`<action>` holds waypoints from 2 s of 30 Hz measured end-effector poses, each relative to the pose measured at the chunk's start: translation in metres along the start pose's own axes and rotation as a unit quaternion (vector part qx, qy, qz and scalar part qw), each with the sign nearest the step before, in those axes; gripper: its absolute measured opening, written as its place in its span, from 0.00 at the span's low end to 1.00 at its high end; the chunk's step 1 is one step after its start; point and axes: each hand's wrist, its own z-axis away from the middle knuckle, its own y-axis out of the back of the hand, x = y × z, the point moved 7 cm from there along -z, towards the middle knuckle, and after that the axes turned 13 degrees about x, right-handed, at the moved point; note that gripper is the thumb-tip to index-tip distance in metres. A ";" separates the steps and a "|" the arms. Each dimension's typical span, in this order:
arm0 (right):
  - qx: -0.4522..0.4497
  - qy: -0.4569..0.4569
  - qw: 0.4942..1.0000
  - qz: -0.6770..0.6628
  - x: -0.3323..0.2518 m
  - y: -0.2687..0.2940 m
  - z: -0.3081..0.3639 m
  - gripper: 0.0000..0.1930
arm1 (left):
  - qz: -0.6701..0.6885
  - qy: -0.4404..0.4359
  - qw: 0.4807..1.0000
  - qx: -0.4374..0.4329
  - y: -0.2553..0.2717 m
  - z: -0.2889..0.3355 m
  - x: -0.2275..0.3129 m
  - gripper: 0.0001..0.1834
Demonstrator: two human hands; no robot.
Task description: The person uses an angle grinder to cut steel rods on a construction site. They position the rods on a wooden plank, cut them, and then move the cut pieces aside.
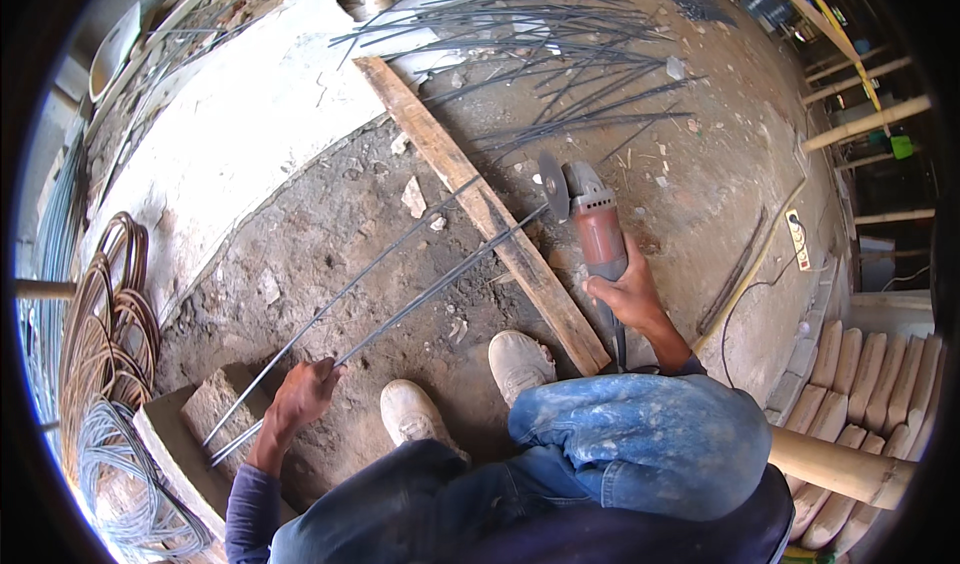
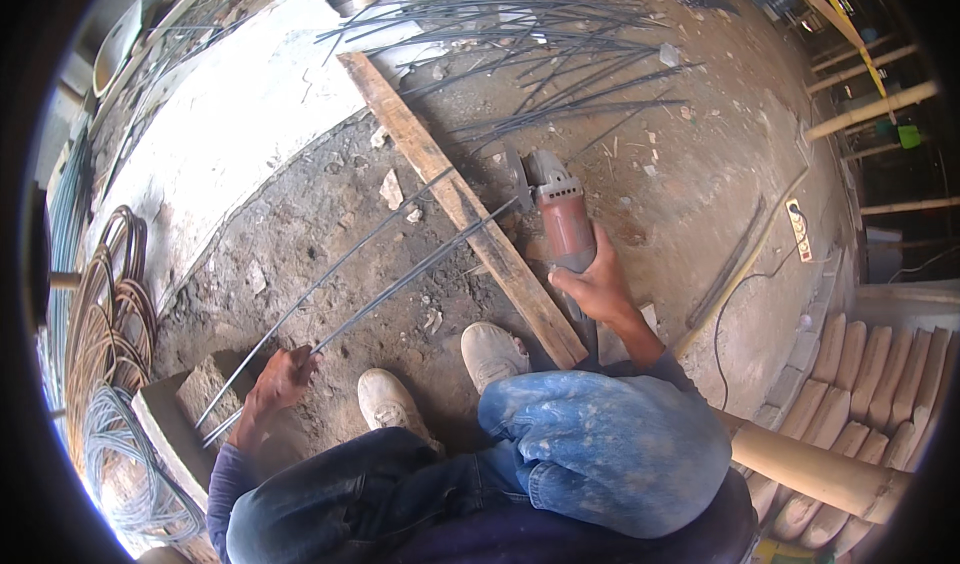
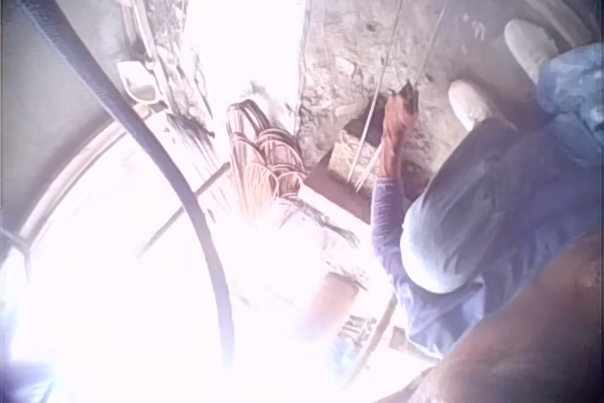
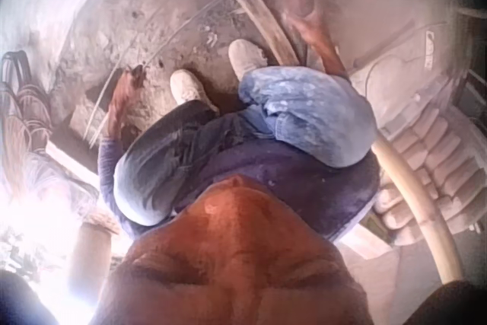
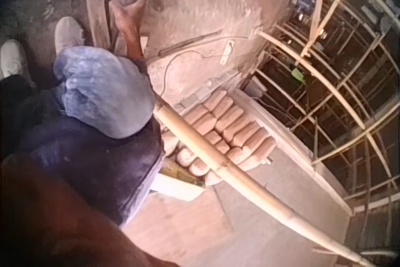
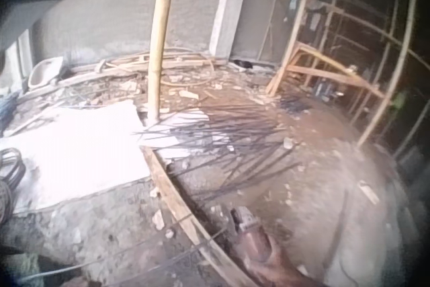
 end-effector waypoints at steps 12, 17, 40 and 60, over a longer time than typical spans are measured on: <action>0.159 -0.104 0.971 -0.142 0.035 0.068 -0.001 0.57 | 0.039 0.015 0.999 0.021 -0.007 -0.002 -0.009 0.17; 0.249 -0.190 0.933 -0.177 0.079 0.100 0.007 0.55 | 0.027 0.009 1.000 0.007 -0.012 -0.002 -0.015 0.16; 0.257 -0.185 0.719 -0.618 0.239 0.194 -0.019 0.24 | 0.062 -0.012 0.998 0.014 -0.019 -0.002 -0.033 0.14; 0.335 -0.303 0.829 -0.331 0.254 0.212 0.011 0.19 | -0.061 -0.040 0.997 0.039 -0.014 0.003 -0.013 0.11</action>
